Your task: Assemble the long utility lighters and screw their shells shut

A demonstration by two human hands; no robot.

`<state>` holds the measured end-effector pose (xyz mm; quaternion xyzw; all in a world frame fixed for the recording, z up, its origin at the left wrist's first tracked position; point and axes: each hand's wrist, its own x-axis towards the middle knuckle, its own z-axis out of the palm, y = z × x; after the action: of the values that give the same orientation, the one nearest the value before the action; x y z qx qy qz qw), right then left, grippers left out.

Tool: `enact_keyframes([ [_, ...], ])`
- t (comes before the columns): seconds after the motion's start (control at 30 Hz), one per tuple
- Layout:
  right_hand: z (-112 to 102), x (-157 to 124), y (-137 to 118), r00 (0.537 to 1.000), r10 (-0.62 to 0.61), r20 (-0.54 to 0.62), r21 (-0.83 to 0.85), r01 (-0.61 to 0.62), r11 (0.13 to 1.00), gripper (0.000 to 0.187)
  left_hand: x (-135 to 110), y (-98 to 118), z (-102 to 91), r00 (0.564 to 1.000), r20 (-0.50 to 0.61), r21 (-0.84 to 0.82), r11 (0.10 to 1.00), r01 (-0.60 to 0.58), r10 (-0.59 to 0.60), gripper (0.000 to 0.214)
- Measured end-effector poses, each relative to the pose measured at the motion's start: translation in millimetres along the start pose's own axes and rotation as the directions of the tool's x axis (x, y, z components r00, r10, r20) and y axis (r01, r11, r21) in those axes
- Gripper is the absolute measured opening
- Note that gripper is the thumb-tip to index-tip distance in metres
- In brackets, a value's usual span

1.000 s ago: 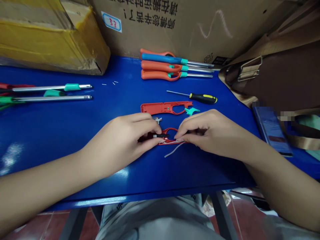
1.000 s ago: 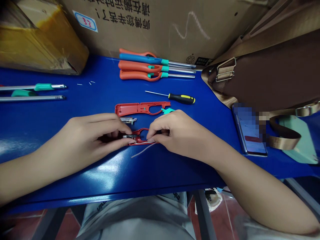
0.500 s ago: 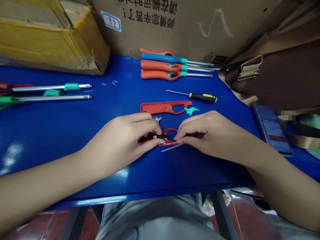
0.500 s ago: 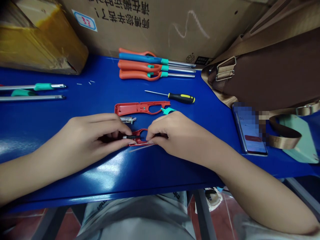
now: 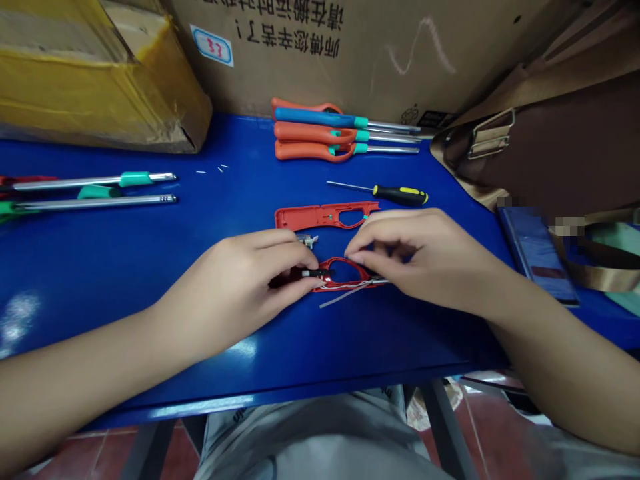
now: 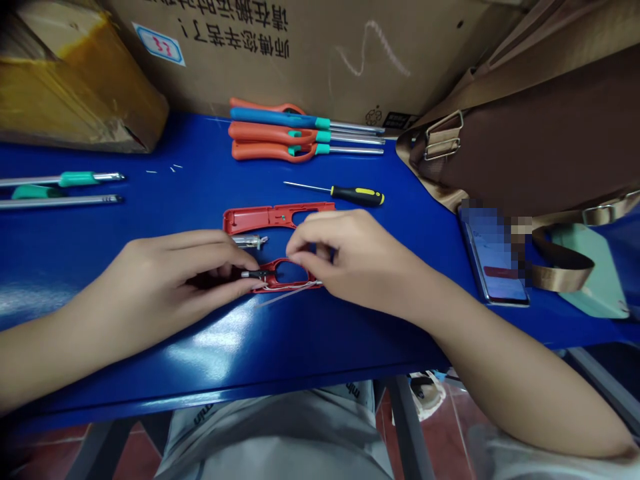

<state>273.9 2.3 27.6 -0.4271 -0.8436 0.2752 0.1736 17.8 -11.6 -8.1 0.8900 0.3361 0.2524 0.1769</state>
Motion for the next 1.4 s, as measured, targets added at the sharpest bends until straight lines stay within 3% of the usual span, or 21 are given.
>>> enact_keyframes([
  [0.07,-5,0,3,0.99,0.014,-0.137,-0.079,-0.025,0.997,0.011,0,1,-0.2,1.0,-0.008,0.004,1.0,-0.002,0.002,0.007],
  [0.17,-17,-2,11,0.969,0.011,-0.248,-0.274,-0.081,0.958,0.011,0,2,-0.9,1.0,-0.011,0.003,1.0,0.001,-0.001,0.006],
  [0.33,-26,-4,27,0.979,0.145,-0.142,-0.431,-0.193,0.882,0.028,-2,3,-3.3,1.0,-0.015,-0.008,1.0,0.012,-0.012,0.007],
  [0.5,-18,1,33,0.974,0.216,-0.074,-0.425,-0.226,0.877,0.017,-3,1,-6.3,1.0,-0.011,-0.018,0.999,0.028,-0.028,0.008],
  [0.6,-17,4,28,0.963,0.252,-0.089,-0.373,-0.267,0.888,0.009,-2,1,-7.5,0.999,-0.013,-0.037,0.999,0.031,-0.031,0.008],
  [0.7,-18,5,20,0.954,0.284,-0.093,-0.169,-0.296,0.94,0.007,-2,4,-8.9,0.997,-0.057,-0.084,0.996,0.039,-0.044,0.013],
  [0.83,-11,2,5,0.958,0.273,0.092,0.166,-0.285,0.944,0.016,-1,7,-11.3,0.989,-0.147,-0.062,0.998,0.007,-0.016,0.029],
  [0.93,-2,-1,-7,0.942,0.242,0.234,0.309,-0.308,0.9,0.018,0,7,-12.1,0.984,-0.151,-0.011,0.995,-0.102,0.099,0.031],
  [1.03,5,-2,-16,0.922,0.267,0.28,0.424,-0.368,0.827,0.02,-1,5,-11.8,0.972,-0.145,-0.015,0.981,-0.191,0.187,0.028],
  [1.13,7,-3,-18,0.916,0.284,0.283,0.471,-0.391,0.791,0.021,-1,4,-11.6,0.964,-0.152,-0.003,0.976,-0.22,0.217,0.023],
  [1.27,8,-4,-16,0.922,0.255,0.292,0.435,-0.365,0.823,0.024,0,4,-11.5,0.96,-0.165,0.02,0.974,-0.224,0.224,0.015],
  [1.4,12,-6,-17,0.984,0.155,0.083,0.304,-0.173,0.937,0.018,2,4,-10.9,0.97,-0.181,-0.002,0.987,-0.162,0.159,0.008],
])
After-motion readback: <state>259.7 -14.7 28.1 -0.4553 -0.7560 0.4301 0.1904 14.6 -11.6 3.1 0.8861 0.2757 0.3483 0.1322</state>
